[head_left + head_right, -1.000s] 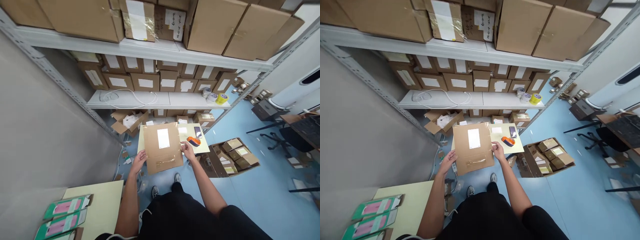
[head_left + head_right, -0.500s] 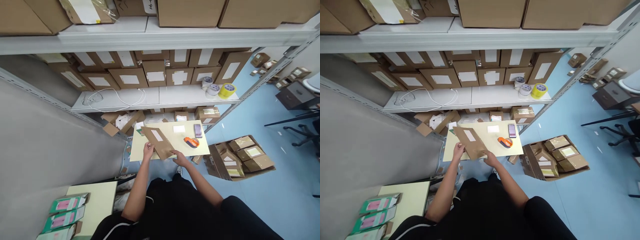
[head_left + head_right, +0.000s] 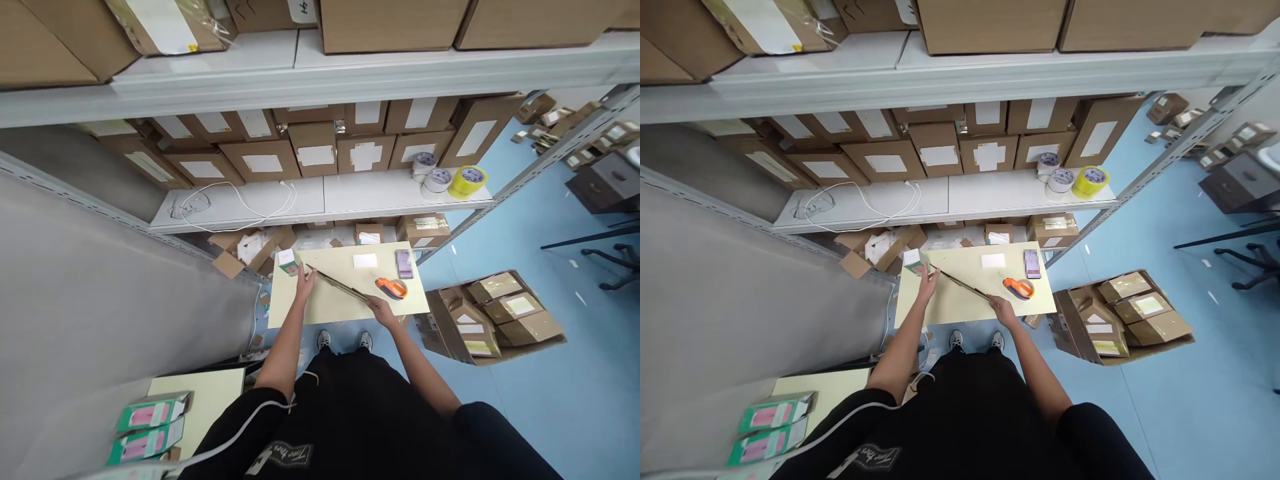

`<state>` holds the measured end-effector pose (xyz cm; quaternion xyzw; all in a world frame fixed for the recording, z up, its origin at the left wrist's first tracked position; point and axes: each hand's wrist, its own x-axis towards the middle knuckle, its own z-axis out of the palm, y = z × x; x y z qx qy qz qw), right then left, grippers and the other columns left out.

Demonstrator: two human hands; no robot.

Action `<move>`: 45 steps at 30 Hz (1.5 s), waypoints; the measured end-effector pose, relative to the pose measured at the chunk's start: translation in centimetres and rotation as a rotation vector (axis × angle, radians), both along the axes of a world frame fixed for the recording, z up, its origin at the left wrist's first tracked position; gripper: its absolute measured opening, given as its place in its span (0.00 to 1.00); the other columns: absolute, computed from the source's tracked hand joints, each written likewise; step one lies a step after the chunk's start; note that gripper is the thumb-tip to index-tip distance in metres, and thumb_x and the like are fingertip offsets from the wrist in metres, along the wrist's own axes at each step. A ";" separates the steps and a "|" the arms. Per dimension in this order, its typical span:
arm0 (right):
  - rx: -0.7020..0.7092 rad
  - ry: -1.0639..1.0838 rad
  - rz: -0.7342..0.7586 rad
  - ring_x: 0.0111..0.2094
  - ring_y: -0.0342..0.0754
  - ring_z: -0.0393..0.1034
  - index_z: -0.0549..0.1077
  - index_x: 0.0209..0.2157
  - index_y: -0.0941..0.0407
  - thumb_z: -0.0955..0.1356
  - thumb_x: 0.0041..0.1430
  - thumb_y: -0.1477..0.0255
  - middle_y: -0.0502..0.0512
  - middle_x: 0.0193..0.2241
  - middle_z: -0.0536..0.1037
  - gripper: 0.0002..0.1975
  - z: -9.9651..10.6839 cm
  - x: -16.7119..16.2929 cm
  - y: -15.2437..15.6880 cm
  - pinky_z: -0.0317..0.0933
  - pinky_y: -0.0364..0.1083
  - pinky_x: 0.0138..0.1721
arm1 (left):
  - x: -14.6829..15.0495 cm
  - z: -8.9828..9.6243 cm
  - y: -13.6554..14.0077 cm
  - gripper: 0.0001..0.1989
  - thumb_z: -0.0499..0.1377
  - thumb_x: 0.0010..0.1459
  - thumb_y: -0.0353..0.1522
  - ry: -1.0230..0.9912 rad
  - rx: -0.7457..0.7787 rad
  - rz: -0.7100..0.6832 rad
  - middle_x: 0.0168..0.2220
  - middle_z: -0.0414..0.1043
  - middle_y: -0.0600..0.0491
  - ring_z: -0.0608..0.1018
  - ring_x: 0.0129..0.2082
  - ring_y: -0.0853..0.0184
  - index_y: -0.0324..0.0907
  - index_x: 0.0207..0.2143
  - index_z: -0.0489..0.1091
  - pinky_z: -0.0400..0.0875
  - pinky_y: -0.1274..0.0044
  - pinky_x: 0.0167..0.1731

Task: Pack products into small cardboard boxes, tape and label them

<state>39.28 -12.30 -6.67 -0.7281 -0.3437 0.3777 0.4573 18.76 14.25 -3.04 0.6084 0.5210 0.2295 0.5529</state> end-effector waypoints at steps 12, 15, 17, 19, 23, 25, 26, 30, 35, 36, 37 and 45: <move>0.055 0.199 -0.240 0.62 0.60 0.68 0.58 0.72 0.50 0.67 0.48 0.68 0.58 0.65 0.71 0.47 0.6 -3.5 7.1 0.63 0.58 0.63 | -4.1 -1.6 0.1 0.38 0.61 0.65 0.49 -0.079 -0.068 -0.310 0.74 0.58 0.47 0.58 0.74 0.52 0.49 0.73 0.58 0.54 0.63 0.71; 0.073 0.197 -0.234 0.64 0.58 0.65 0.54 0.74 0.47 0.67 0.47 0.70 0.55 0.68 0.68 0.50 1.3 -4.2 9.9 0.61 0.58 0.65 | -5.4 -2.3 -0.6 0.39 0.53 0.68 0.54 -0.126 -0.123 -0.297 0.76 0.51 0.48 0.52 0.76 0.54 0.48 0.74 0.55 0.51 0.64 0.73; 0.090 0.206 -0.214 0.66 0.57 0.63 0.53 0.74 0.44 0.69 0.47 0.70 0.52 0.69 0.65 0.52 2.0 -4.2 10.6 0.59 0.58 0.66 | -5.7 -2.7 -0.6 0.38 0.45 0.70 0.56 -0.196 -0.191 -0.241 0.77 0.48 0.50 0.52 0.76 0.56 0.48 0.75 0.52 0.53 0.64 0.72; 0.118 0.231 -0.188 0.67 0.57 0.62 0.53 0.74 0.42 0.71 0.48 0.69 0.51 0.71 0.63 0.52 2.8 -4.0 10.3 0.59 0.57 0.67 | -5.8 -3.1 -0.2 0.37 0.42 0.71 0.55 -0.265 -0.264 -0.194 0.77 0.47 0.53 0.54 0.76 0.57 0.51 0.76 0.48 0.56 0.62 0.71; 0.151 0.280 -0.124 0.66 0.56 0.64 0.53 0.74 0.41 0.73 0.53 0.64 0.50 0.70 0.65 0.50 3.8 -4.2 8.6 0.60 0.57 0.67 | -5.8 -3.4 0.8 0.37 0.50 0.69 0.53 -0.306 -0.316 -0.180 0.77 0.49 0.55 0.55 0.76 0.55 0.54 0.76 0.49 0.56 0.62 0.71; 0.137 0.276 -0.112 0.66 0.56 0.64 0.53 0.74 0.41 0.73 0.55 0.61 0.49 0.70 0.66 0.49 3.9 -4.3 8.0 0.59 0.57 0.67 | -5.5 -3.3 1.3 0.37 0.54 0.68 0.52 -0.318 -0.316 -0.171 0.76 0.51 0.51 0.56 0.75 0.53 0.51 0.74 0.54 0.56 0.63 0.71; 0.122 0.275 -0.113 0.67 0.56 0.64 0.53 0.74 0.40 0.74 0.56 0.59 0.49 0.70 0.66 0.48 3.8 -4.3 7.8 0.58 0.58 0.68 | -5.4 -3.3 1.7 0.37 0.55 0.67 0.52 -0.323 -0.318 -0.166 0.76 0.52 0.49 0.57 0.74 0.53 0.50 0.73 0.57 0.57 0.63 0.71; 0.035 0.276 -0.169 0.70 0.56 0.58 0.54 0.73 0.37 0.72 0.59 0.51 0.48 0.73 0.59 0.45 3.2 -3.6 7.7 0.54 0.61 0.70 | -4.8 -3.1 3.3 0.31 0.59 0.66 0.50 -0.298 -0.292 -0.187 0.71 0.61 0.44 0.63 0.72 0.52 0.48 0.66 0.64 0.58 0.59 0.69; -0.045 0.285 -0.255 0.72 0.57 0.55 0.57 0.72 0.37 0.70 0.60 0.47 0.49 0.73 0.60 0.42 3.2 -3.3 7.9 0.53 0.63 0.69 | -4.4 -3.0 5.2 0.24 0.63 0.63 0.47 -0.279 -0.258 -0.264 0.67 0.65 0.41 0.66 0.69 0.53 0.48 0.57 0.66 0.60 0.57 0.67; -0.047 0.293 -0.259 0.71 0.58 0.57 0.58 0.72 0.37 0.70 0.60 0.49 0.49 0.72 0.62 0.41 3.2 -3.4 8.0 0.54 0.63 0.69 | -4.3 -3.1 5.3 0.25 0.64 0.62 0.46 -0.283 -0.244 -0.284 0.65 0.67 0.42 0.68 0.68 0.54 0.47 0.57 0.66 0.61 0.58 0.66; -0.045 0.299 -0.259 0.70 0.58 0.58 0.58 0.72 0.37 0.70 0.60 0.50 0.49 0.71 0.63 0.41 3.3 -3.6 8.2 0.55 0.63 0.68 | -4.1 -3.1 5.3 0.26 0.65 0.60 0.46 -0.285 -0.224 -0.307 0.63 0.68 0.42 0.69 0.66 0.54 0.47 0.56 0.66 0.62 0.60 0.66; -0.037 0.220 -0.214 0.66 0.57 0.66 0.55 0.74 0.42 0.69 0.62 0.54 0.53 0.71 0.64 0.41 4.1 -4.6 8.8 0.57 0.61 0.68 | -1.9 -3.8 3.3 0.30 0.70 0.54 0.42 -0.037 -0.081 -0.207 0.48 0.77 0.48 0.79 0.50 0.57 0.46 0.57 0.65 0.72 0.64 0.56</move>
